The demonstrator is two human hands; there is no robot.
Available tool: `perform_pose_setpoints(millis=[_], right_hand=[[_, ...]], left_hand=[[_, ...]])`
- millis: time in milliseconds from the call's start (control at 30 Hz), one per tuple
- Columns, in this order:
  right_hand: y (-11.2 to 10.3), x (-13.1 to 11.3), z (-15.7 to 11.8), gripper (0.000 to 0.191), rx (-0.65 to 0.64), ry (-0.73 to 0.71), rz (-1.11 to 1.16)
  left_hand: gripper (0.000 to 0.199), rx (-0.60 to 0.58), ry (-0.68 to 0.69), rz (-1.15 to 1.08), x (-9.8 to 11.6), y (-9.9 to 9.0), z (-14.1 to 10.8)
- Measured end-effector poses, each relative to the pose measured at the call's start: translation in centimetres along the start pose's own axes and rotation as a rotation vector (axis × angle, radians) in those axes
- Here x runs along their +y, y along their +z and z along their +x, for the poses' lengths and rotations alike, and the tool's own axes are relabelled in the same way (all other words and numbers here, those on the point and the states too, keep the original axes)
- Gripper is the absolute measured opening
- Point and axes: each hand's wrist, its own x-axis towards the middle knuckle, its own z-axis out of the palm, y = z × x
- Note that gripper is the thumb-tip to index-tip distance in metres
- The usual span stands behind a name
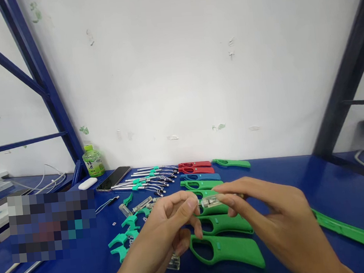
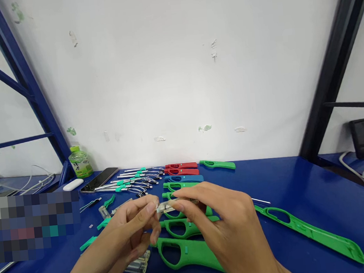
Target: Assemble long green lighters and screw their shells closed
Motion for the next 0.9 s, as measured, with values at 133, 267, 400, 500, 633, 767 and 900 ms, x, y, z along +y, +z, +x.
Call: perform_pose_setpoints(millis=[133,267,400,500,633,767,900], right_hand=[[0.1,0.0,0.1,0.016,0.022,-0.042,-0.004],[0.2,0.1,0.2,0.014,0.028,-0.073,0.002],[0.2,0.1,0.2,0.013,0.005,-0.064,0.009],[0.1,0.1,0.2,0.015,-0.006,-0.07,0.016],[0.1,0.0,0.2,0.024,-0.028,-0.112,-0.006],[0.3,0.1,-0.1,0.027,-0.062,-0.2,-0.025],[0.4,0.4,-0.6,0.027,-0.083,-0.292,-0.092]], left_hand=[[0.053,-0.016,-0.015,0.007,-0.4,-0.1,0.1],[0.048,-0.05,-0.042,-0.021,-0.2,0.3,-0.1],[0.039,-0.073,-0.048,-0.09,0.7,0.7,-0.7],[0.036,-0.113,-0.051,-0.101,1.0,0.8,-1.0],[0.036,-0.082,-0.016,-0.137,0.6,0.7,-1.3],[0.037,-0.04,-0.014,-0.18,0.2,0.6,-1.1],[0.035,-0.012,-0.006,-0.189,0.3,0.5,-1.1]])
